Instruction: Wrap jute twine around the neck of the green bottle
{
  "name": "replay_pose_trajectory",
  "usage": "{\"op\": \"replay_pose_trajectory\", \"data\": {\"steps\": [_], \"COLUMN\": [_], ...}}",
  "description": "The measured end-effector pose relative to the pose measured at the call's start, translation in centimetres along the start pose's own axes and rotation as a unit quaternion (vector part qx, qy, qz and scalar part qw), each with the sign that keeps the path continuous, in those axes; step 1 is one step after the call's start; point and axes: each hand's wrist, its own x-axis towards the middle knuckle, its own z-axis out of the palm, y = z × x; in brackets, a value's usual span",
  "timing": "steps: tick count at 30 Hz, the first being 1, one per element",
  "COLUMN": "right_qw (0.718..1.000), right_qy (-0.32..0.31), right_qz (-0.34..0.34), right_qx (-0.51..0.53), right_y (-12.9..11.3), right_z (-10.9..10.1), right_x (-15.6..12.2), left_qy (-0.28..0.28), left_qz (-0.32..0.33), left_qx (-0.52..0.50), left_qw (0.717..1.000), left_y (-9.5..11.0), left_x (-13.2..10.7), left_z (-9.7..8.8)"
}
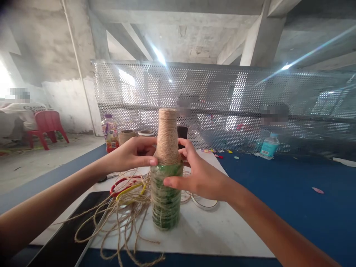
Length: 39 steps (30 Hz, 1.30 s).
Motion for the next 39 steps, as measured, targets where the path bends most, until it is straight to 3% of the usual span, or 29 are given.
{"op": "replay_pose_trajectory", "data": {"steps": [6,10,15,23,27,30,36,39], "right_qw": [0.994,0.998,1.000,0.998,0.991,0.992,0.999,0.997], "right_qy": [-0.079,-0.031,0.019,-0.041,0.032,0.074,-0.014,-0.037], "right_qz": [-0.073,-0.022,0.011,-0.051,-0.016,-0.012,-0.042,-0.063], "right_qx": [0.011,-0.042,-0.022,-0.025,-0.127,-0.101,0.005,0.003], "right_y": [-0.4,0.0,0.2,-0.3,-0.1,0.1,0.3,0.2], "right_z": [-1.3,-0.8,-0.2,-0.9,0.0,0.8,0.0,-0.5], "right_x": [0.0,0.0,0.2,0.0,0.0,0.2,0.4,0.4], "left_qy": [0.009,0.034,0.058,0.052,0.058,0.056,0.047,0.051], "left_qz": [0.007,0.019,0.022,0.020,0.011,0.015,0.024,0.024], "left_qx": [0.032,0.065,0.107,0.099,0.098,0.091,0.088,0.102], "left_qw": [0.999,0.997,0.992,0.993,0.993,0.994,0.995,0.993], "left_y": [-0.2,0.2,0.5,0.1,0.2,0.2,-0.3,-0.3], "left_x": [0.1,0.0,-0.1,0.1,0.1,0.1,0.1,0.0], "left_z": [-0.1,-0.2,-0.2,0.2,0.3,0.1,-0.4,-0.5]}}
